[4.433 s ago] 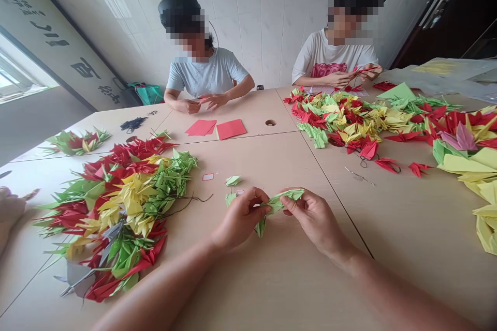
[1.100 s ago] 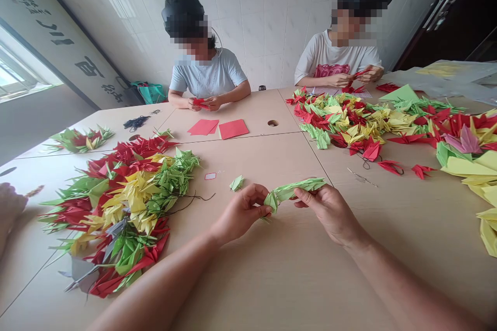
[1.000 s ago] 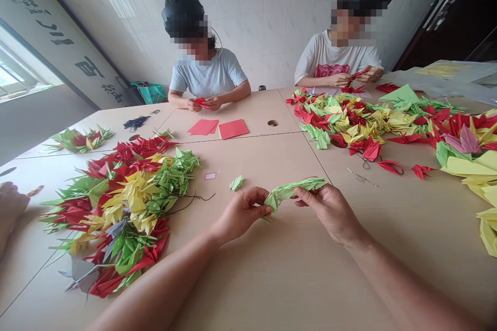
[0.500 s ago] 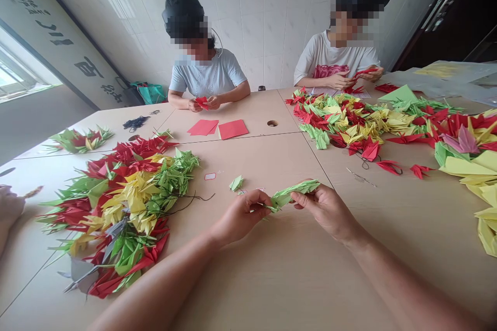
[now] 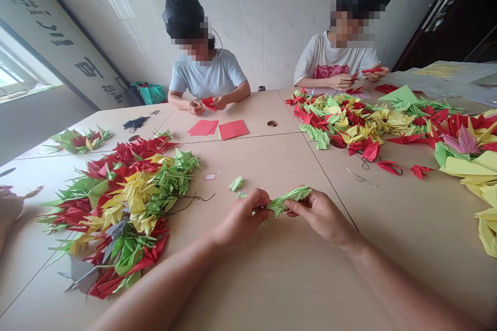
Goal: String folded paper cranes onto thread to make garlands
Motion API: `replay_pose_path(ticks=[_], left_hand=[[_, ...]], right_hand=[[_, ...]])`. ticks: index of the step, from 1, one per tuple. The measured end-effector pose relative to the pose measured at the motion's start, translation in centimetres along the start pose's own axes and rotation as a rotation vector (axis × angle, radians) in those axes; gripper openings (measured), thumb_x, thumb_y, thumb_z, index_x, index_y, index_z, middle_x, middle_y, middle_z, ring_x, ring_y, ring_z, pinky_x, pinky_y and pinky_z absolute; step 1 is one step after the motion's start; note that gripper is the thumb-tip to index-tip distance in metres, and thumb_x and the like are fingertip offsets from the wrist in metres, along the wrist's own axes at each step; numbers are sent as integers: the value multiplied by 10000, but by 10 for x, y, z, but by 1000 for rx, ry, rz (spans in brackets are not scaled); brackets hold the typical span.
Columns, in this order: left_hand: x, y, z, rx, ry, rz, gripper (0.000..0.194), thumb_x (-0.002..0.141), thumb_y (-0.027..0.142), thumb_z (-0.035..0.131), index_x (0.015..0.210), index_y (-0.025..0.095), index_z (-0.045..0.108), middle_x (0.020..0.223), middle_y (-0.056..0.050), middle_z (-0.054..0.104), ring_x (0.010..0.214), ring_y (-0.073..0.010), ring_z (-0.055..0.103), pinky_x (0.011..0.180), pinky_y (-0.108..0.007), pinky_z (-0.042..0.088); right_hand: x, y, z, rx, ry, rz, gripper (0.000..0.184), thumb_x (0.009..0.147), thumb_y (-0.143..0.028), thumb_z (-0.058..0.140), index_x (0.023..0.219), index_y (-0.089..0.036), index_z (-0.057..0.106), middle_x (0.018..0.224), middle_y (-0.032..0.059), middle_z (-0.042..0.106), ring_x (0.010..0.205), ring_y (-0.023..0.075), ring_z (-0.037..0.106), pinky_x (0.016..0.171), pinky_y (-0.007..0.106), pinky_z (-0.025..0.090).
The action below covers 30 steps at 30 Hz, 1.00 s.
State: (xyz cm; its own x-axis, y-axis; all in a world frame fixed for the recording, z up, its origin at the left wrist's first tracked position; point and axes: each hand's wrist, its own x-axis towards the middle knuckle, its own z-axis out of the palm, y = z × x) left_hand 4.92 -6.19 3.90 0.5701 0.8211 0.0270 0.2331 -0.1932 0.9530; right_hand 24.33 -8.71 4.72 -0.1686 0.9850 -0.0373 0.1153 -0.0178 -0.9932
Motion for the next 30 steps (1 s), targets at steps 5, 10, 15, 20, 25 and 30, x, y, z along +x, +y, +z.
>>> replay_pose_path(ticks=[5,10,15,20,25,30], left_hand=[[-1,1,0,-37,26,-20,156,811,271,539,843,207,400,726,17,554,659,-104,485,612,-237,385],[-2,6,-2,-42,46,-33,166,815,261,537,822,193,385,721,11,552,613,-83,471,569,-220,368],[-2,7,1,-61,42,-32,189,810,283,549,827,190,385,720,12,551,616,-82,484,575,-221,366],[-3,8,3,-7,20,14,194,815,327,544,851,193,407,716,7,565,661,-103,519,620,-239,383],[-5,10,-2,210,53,77,344,780,365,578,1064,213,457,1006,-72,601,926,-189,550,766,-312,430],[-4,9,-5,474,8,136,538,688,199,605,1196,223,429,1192,-96,546,1124,-252,461,948,-414,371]], right_hand=[[-2,-3,5,86,-25,36,264,740,-438,643,773,-183,583,747,5,606,737,163,593,695,303,498],[-4,-6,9,108,-90,48,267,765,-444,612,795,-180,608,729,9,606,717,159,576,691,300,482],[-2,1,11,118,-101,59,285,773,-455,597,742,-173,623,667,2,579,667,148,546,660,286,467],[-2,4,10,97,-42,103,277,738,-445,631,740,-169,623,680,10,592,657,147,551,646,281,479],[-1,1,6,97,21,96,277,731,-441,636,733,-165,609,678,12,594,645,142,547,609,262,480],[0,-2,-1,111,69,96,265,726,-424,649,725,-161,615,675,13,609,649,139,564,628,258,480]])
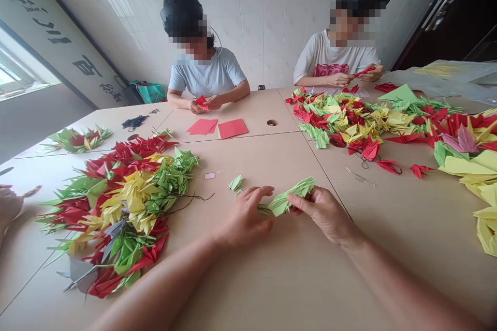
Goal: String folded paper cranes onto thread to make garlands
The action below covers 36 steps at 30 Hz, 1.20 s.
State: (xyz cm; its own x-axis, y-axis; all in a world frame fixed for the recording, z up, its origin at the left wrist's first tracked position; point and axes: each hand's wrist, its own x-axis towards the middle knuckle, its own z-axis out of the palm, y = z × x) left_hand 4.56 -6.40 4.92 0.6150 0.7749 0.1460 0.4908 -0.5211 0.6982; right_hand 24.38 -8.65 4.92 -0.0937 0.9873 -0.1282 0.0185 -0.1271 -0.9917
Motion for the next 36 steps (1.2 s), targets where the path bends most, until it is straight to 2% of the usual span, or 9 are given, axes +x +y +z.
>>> replay_pose_path(ticks=[5,10,16,20,24,36], left_hand=[[1,-6,4,41,4,13,547,635,44,483,1149,227,442,1154,-78,559,1061,-219,505,899,-369,413],[1,-13,7,30,12,2,527,641,-6,418,1111,229,452,1039,-57,600,961,-194,543,805,-324,439],[2,-11,6,-32,16,-39,473,681,-6,385,1087,228,456,1024,-50,598,909,-173,550,789,-308,435],[2,-12,7,20,22,-44,437,685,10,400,1062,218,476,1005,-56,592,895,-181,540,782,-315,433],[2,-16,8,68,77,-44,397,698,26,411,1037,217,492,996,-60,595,929,-198,534,807,-331,422],[2,-9,4,-239,111,-132,257,766,103,438,988,220,489,950,-19,590,856,-145,544,751,-272,426]], right_hand=[[3,0,-6,-4,71,-17,300,694,-453,671,729,-157,628,677,21,632,635,146,582,613,271,484],[4,0,-10,15,90,-4,321,687,-467,676,738,-152,633,687,31,646,634,149,596,622,281,498],[7,0,-13,48,124,-6,311,670,-454,698,713,-152,635,661,20,637,619,139,586,610,270,492],[8,0,-14,58,153,-14,319,663,-457,701,697,-146,638,657,26,632,614,137,575,605,271,491],[8,0,-14,49,164,-33,305,663,-449,702,689,-153,632,652,17,629,608,135,572,602,267,492],[10,2,-18,-12,261,-76,296,677,-434,690,700,-147,621,642,17,625,601,139,576,588,263,491]])
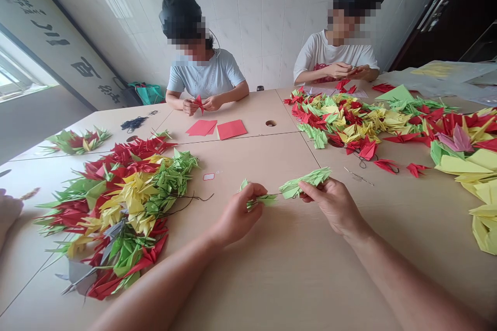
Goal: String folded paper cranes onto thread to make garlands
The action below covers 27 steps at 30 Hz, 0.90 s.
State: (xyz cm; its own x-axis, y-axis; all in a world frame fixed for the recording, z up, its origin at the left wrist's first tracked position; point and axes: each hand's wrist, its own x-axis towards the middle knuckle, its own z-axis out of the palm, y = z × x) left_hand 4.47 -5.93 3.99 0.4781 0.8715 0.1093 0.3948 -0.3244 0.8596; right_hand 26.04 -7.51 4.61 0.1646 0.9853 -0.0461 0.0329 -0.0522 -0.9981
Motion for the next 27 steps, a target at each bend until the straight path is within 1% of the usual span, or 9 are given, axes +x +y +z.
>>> replay_pose_path(ticks=[4,7,12,17,19,21,24,27], left_hand=[[1,-2,0,-14,-7,-31,242,770,110,443,979,222,494,955,-22,599,867,-150,556,745,-274,429],[0,-1,1,26,-29,-15,243,769,102,437,973,221,493,973,-26,614,893,-155,559,774,-286,427],[-3,6,0,79,-140,36,355,809,92,375,1136,229,394,1067,-57,638,923,-162,559,812,-323,420],[-4,7,1,86,-188,88,406,794,55,375,1159,232,362,1074,-63,617,880,-152,568,777,-302,432],[-4,6,1,59,-182,102,403,785,43,381,1140,233,365,1088,-66,579,859,-141,566,756,-289,438],[-4,5,0,18,-137,115,362,789,47,389,1101,230,377,1085,-66,533,852,-133,554,740,-279,440],[-3,5,-2,-65,-76,151,272,812,70,407,1039,218,386,1029,-55,493,857,-128,532,742,-277,437],[-2,6,-3,-174,-107,141,192,845,102,406,1009,204,397,974,-56,505,863,-131,529,746,-282,437]], right_hand=[[-1,1,0,-9,16,-17,273,692,-418,683,693,-154,614,631,3,619,598,128,571,589,244,486],[-2,2,1,22,11,-27,258,703,-408,681,701,-159,615,651,2,626,614,125,571,596,237,486],[-4,2,3,61,-52,-36,248,718,-397,677,679,-159,616,632,-4,616,601,114,553,588,227,470],[-7,1,5,91,-108,-31,241,734,-384,668,691,-151,626,617,-4,596,610,118,543,598,238,463],[-8,1,5,96,-105,-29,235,735,-383,668,699,-153,630,620,-3,599,613,120,544,600,240,463],[-8,0,5,104,-94,-24,234,730,-384,673,700,-155,633,627,-1,608,608,119,546,598,241,465],[-7,-1,5,142,-66,-14,241,711,-392,687,693,-158,636,638,3,619,606,122,553,598,248,478],[-6,-1,4,184,-25,3,249,686,-396,708,696,-159,636,650,10,629,619,131,564,603,260,492]])
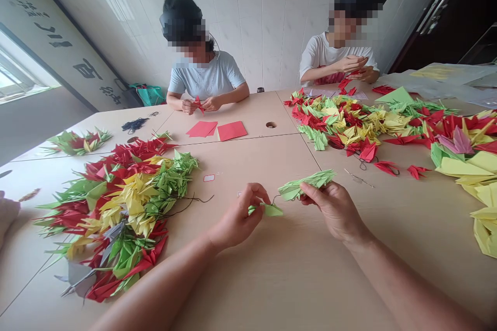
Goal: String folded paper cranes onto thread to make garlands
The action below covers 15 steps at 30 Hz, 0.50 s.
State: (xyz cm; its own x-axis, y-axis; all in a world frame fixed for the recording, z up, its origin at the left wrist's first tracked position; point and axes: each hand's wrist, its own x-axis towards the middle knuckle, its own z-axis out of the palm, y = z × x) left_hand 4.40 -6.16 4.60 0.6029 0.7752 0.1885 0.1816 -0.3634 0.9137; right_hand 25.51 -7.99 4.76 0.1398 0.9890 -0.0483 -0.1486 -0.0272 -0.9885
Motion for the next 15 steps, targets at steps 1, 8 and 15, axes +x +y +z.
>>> replay_pose_path(ticks=[1,8,15], left_hand=[[0,0,0,-37,-13,-17,162,858,118,402,999,198,406,956,-57,516,851,-130,529,736,-280,437],[2,-3,-1,-180,-23,-100,198,802,251,585,947,179,471,931,-55,547,804,-132,530,696,-266,416],[4,-5,-2,-400,-7,-111,201,792,237,607,934,174,479,943,-49,529,815,-123,520,691,-250,416]], right_hand=[[0,0,0,9,14,6,252,678,-397,714,704,-158,636,655,13,632,624,133,566,605,262,495],[2,1,-2,34,59,39,284,649,-403,736,736,-152,634,675,18,639,629,134,574,603,262,499],[4,1,-2,24,49,32,292,646,-406,733,734,-147,631,682,26,638,635,141,578,605,266,507]])
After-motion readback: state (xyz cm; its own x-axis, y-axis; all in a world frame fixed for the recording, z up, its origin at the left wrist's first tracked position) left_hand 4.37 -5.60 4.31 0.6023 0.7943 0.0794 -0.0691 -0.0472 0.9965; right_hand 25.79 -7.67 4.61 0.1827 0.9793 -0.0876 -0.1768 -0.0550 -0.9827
